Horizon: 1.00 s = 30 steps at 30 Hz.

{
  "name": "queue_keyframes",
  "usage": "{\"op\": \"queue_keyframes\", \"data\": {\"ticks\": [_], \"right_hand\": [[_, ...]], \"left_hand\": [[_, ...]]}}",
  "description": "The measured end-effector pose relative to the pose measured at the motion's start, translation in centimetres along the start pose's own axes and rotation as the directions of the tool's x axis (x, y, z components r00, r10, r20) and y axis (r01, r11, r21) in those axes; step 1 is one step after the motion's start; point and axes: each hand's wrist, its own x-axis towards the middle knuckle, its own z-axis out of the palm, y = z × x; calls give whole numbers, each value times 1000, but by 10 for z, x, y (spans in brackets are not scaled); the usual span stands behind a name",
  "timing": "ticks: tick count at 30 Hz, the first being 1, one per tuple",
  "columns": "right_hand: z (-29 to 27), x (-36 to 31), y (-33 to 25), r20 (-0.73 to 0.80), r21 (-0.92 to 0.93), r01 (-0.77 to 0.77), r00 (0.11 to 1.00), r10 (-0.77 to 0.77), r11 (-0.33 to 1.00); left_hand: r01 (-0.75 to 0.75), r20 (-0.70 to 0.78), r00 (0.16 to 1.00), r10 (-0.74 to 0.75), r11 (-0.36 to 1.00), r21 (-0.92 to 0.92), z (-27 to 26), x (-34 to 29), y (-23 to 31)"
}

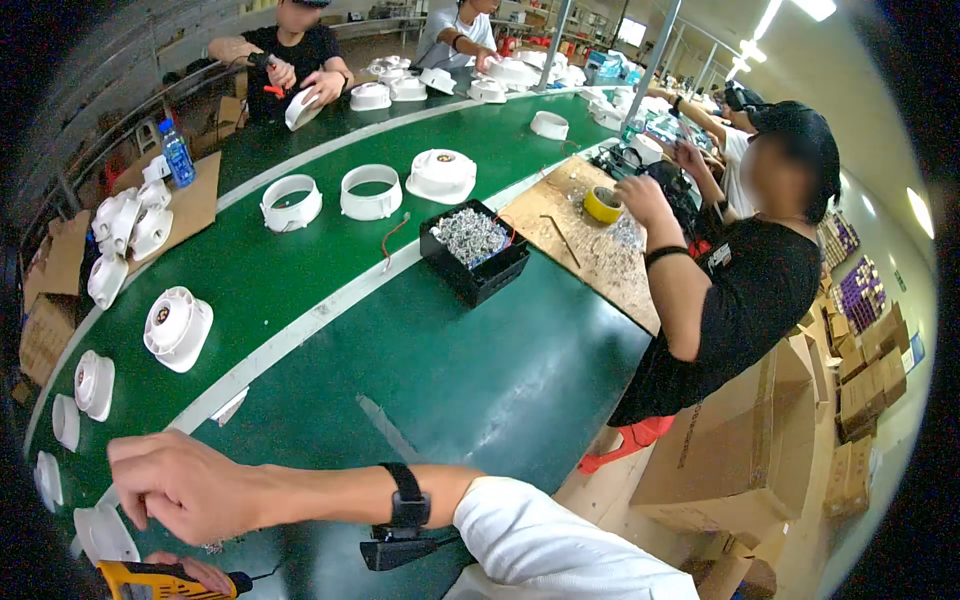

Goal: The person uses a yellow power drill to fasten screws into white circular plastic housings on a green assembly table. They repeatedly pick up a housing, align it, drive screws into it, and then move the finished unit aside to make room for the next one. The process is repetitive and involves handling small metal screws and the plastic components.

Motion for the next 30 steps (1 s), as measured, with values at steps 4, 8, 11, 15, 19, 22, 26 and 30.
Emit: {"op": "queue_keyframes", "data": {"ticks": [4,8,11,15,19,22,26,30], "right_hand": [[-11,-6,-39,-259,-222,371,869,-421,902],[-16,3,-53,-405,-504,596,477,-780,625],[-16,12,-59,-437,-616,590,295,-850,522],[0,23,-54,-533,-661,524,177,-827,538],[-5,11,-62,-588,-554,511,318,-744,657],[-7,11,-66,-617,-544,468,339,-710,697],[-2,11,-56,-539,-571,515,352,-765,639],[1,13,-52,-498,-556,501,438,-748,663]], "left_hand": [[1,-184,978,101,874,487,-51,-19,-23],[-11,-93,995,20,995,95,-43,-9,-15],[2,-38,999,-3,1000,-10,-39,-3,-12],[18,-4,1000,-19,998,-68,-38,2,-10],[28,31,999,-25,993,-115,-36,3,-10],[34,47,999,-28,991,-133,-33,6,-9],[43,-23,999,-46,992,-117,-30,7,-7],[12,-80,997,-20,994,-106,-26,10,-8]]}}
